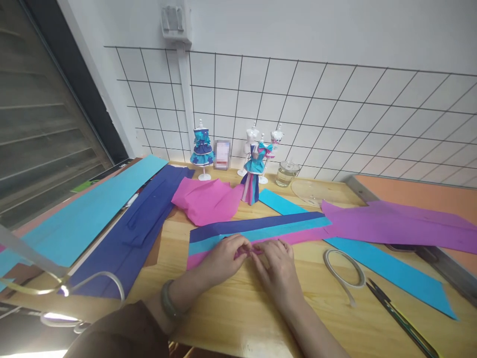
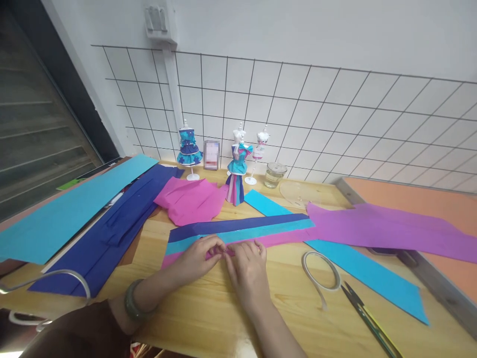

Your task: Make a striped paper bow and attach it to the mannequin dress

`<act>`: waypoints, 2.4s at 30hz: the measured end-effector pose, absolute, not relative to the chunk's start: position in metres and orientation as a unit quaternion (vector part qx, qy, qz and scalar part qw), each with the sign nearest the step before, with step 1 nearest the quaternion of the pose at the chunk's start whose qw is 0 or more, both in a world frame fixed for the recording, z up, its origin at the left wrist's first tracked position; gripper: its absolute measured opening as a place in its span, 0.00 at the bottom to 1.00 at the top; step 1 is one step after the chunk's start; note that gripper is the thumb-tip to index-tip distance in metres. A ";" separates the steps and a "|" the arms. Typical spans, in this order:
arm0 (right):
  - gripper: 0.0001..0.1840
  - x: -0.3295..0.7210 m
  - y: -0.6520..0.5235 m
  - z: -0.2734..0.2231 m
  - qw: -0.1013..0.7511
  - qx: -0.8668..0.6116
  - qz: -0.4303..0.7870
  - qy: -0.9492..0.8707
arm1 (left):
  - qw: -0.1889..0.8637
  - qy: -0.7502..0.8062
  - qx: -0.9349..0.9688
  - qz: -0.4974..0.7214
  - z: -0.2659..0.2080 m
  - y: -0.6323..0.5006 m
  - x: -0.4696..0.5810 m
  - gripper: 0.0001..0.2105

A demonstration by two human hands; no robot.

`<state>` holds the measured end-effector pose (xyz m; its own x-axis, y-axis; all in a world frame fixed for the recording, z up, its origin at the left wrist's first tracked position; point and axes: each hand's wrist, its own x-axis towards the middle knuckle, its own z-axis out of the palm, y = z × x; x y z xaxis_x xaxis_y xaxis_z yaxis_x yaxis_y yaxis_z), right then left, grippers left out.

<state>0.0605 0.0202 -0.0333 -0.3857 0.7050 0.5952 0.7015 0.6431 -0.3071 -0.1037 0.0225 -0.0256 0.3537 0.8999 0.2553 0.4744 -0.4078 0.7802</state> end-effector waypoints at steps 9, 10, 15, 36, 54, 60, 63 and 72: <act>0.05 0.061 0.020 -0.034 0.360 -0.414 0.033 -0.835 | 0.304 0.456 0.765 0.339 -0.025 0.023 -0.104 0.07; 0.05 0.060 0.020 -0.033 0.358 -0.415 0.036 -0.836 | 0.305 0.456 0.764 0.340 -0.025 0.022 -0.104 0.07; 0.06 0.060 0.019 -0.033 0.355 -0.414 0.042 -0.837 | 0.316 0.463 0.748 0.356 -0.025 0.022 -0.103 0.06; 0.06 0.061 0.018 -0.034 0.412 -0.421 0.080 -0.804 | 0.367 0.455 0.730 0.353 -0.021 0.022 -0.107 0.09; 0.08 0.058 0.018 -0.043 0.440 -0.473 0.268 -0.714 | 0.364 0.472 0.703 0.388 -0.017 0.023 -0.107 0.09; 0.14 0.060 0.020 -0.043 0.461 -0.437 0.217 -0.741 | 0.422 0.445 0.693 0.380 -0.020 0.024 -0.107 0.10; 0.12 0.061 0.020 -0.039 0.455 -0.409 0.176 -0.771 | 0.468 0.399 0.699 0.365 -0.020 0.023 -0.107 0.12; 0.08 0.065 0.021 -0.037 0.450 -0.401 0.139 -0.786 | 0.511 0.372 0.681 0.368 -0.018 0.023 -0.108 0.16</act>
<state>0.0649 0.0210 -0.0368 -0.2730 0.7553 0.5957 0.5053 0.6396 -0.5793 -0.1080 0.0229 -0.0181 0.4512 0.8841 0.1212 0.1307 -0.1998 0.9711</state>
